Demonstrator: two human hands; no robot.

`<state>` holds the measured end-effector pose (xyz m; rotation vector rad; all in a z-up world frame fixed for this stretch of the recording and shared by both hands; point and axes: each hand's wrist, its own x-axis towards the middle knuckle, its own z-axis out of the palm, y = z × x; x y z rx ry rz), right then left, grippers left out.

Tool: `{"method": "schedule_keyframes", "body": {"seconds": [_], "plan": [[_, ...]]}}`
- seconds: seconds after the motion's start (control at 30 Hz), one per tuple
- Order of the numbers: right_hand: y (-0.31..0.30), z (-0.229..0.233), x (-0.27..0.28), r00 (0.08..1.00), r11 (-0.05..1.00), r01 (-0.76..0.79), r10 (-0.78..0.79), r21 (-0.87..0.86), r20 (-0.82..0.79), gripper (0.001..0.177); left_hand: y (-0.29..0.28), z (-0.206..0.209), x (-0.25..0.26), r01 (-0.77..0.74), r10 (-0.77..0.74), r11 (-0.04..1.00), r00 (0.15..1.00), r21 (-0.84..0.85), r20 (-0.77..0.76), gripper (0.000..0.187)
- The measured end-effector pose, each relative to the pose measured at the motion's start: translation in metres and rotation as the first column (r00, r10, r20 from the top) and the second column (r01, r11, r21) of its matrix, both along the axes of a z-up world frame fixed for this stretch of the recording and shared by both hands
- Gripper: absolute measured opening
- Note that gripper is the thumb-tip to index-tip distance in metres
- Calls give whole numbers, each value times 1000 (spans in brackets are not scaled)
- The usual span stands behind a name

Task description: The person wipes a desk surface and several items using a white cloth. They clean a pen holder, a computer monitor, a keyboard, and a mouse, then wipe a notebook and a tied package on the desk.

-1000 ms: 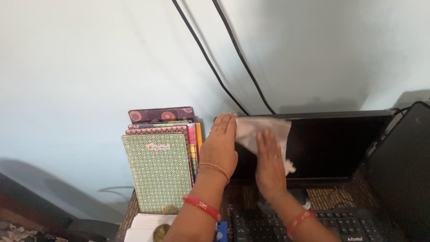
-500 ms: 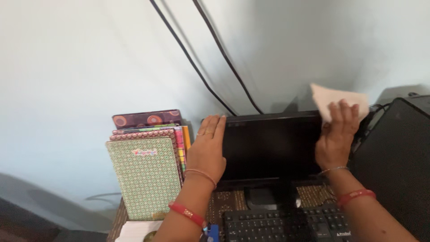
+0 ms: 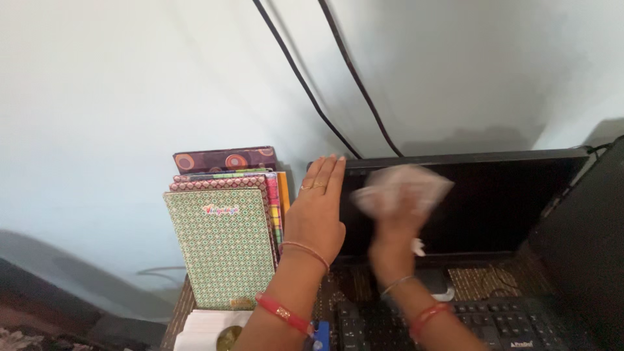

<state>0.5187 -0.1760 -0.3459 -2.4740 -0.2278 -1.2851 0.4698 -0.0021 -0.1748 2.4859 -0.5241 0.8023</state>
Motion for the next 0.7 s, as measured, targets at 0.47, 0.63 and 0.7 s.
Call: {"method": "schedule_keyframes", "body": {"seconds": [0.47, 0.63, 0.7], "plan": [[-102, -13, -28, 814, 536, -580, 404, -613, -417, 61, -21, -7, -1, -172, 154, 979, 974, 105, 164, 76], [-211, 21, -39, 659, 421, -619, -179, -662, -730, 76, -40, 0, -12, -282, 272, 948, 959, 151, 82, 82], [-243, 31, -47, 563, 465, -640, -259, -612, -785, 73, -48, 2, -19, -324, 315, 930, 946, 173, 74, 87]]}}
